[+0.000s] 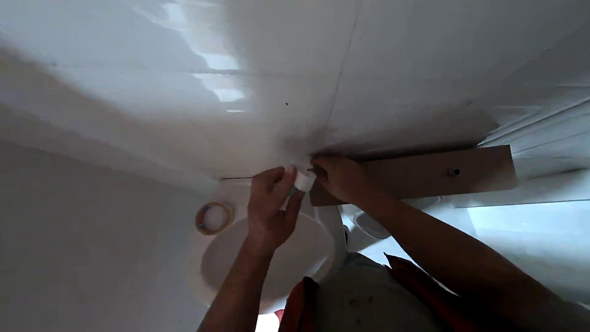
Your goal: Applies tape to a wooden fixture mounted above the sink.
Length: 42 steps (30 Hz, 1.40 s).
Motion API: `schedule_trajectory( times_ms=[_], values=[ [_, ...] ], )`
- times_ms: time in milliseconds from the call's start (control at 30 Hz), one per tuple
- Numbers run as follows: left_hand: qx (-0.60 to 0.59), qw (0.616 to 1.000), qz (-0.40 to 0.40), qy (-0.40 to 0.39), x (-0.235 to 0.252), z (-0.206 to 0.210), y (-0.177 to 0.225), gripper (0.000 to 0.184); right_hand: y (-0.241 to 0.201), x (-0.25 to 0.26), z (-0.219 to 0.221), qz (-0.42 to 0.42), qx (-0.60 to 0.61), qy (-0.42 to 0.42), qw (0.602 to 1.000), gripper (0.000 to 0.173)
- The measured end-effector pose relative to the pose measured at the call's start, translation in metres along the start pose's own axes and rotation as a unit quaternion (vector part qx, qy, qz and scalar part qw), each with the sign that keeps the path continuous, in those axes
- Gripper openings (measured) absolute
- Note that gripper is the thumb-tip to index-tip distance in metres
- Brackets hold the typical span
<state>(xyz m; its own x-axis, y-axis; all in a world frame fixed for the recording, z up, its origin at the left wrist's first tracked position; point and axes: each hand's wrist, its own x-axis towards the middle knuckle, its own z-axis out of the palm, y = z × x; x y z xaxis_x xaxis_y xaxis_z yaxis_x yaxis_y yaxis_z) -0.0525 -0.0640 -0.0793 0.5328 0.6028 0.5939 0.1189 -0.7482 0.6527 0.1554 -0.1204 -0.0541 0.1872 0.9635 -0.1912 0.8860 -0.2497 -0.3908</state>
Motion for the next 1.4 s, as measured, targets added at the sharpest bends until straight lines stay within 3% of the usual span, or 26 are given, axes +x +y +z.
schedule_trajectory(
  times_ms=[67, 167, 267, 367, 533, 667, 733, 933, 1100, 1200, 1333, 1400],
  values=[
    [0.048, 0.994, 0.069, -0.066, 0.02, -0.001, -0.002, 0.045, 0.006, 0.004, 0.005, -0.02, 0.016, 0.008, 1.0, 0.024],
    [0.095, 0.978, 0.094, -0.162, 0.035, 0.006, -0.016, 0.053, 0.013, -0.001, -0.001, -0.077, 0.051, 0.041, 0.995, 0.018],
    [0.132, 0.96, 0.103, -0.223, 0.047, 0.019, -0.027, 0.058, 0.012, -0.005, -0.003, -0.021, 0.066, 0.003, 0.998, 0.03],
    [0.156, 0.945, 0.119, -0.261, 0.054, 0.027, -0.036, 0.061, 0.021, 0.004, 0.014, -0.056, 0.022, 0.013, 0.998, 0.03],
    [0.152, 0.944, 0.117, -0.269, 0.055, 0.027, -0.039, 0.061, 0.02, 0.002, 0.012, -0.068, 0.037, 0.021, 0.997, 0.028],
    [0.155, 0.94, 0.121, -0.28, 0.056, 0.026, -0.037, 0.062, 0.011, 0.003, 0.001, -0.034, 0.03, -0.057, 0.997, 0.036],
    [0.16, 0.942, 0.132, -0.264, 0.056, 0.027, -0.037, 0.062, 0.011, 0.003, 0.005, -0.047, 0.02, -0.041, 0.998, 0.035],
    [0.167, 0.955, 0.079, -0.234, 0.047, 0.034, -0.025, 0.061, 0.007, 0.003, 0.001, -0.043, 0.016, -0.047, 0.998, 0.033],
    [0.182, 0.945, 0.227, -0.149, 0.028, 0.036, -0.044, 0.052, -0.001, -0.001, -0.014, 0.088, 0.152, -0.078, 0.981, 0.026],
    [0.176, 0.932, 0.268, -0.172, 0.029, 0.028, -0.044, 0.052, 0.0, -0.003, -0.011, 0.052, 0.157, -0.061, 0.984, 0.026],
    [0.137, 0.879, 0.358, -0.282, 0.034, 0.011, -0.033, 0.051, 0.023, 0.012, -0.002, -0.058, 0.137, -0.008, 0.989, 0.023],
    [0.139, 0.89, 0.314, -0.302, 0.032, -0.002, -0.031, 0.051, 0.024, 0.018, -0.003, -0.068, 0.128, -0.038, 0.989, 0.025]
  ],
)
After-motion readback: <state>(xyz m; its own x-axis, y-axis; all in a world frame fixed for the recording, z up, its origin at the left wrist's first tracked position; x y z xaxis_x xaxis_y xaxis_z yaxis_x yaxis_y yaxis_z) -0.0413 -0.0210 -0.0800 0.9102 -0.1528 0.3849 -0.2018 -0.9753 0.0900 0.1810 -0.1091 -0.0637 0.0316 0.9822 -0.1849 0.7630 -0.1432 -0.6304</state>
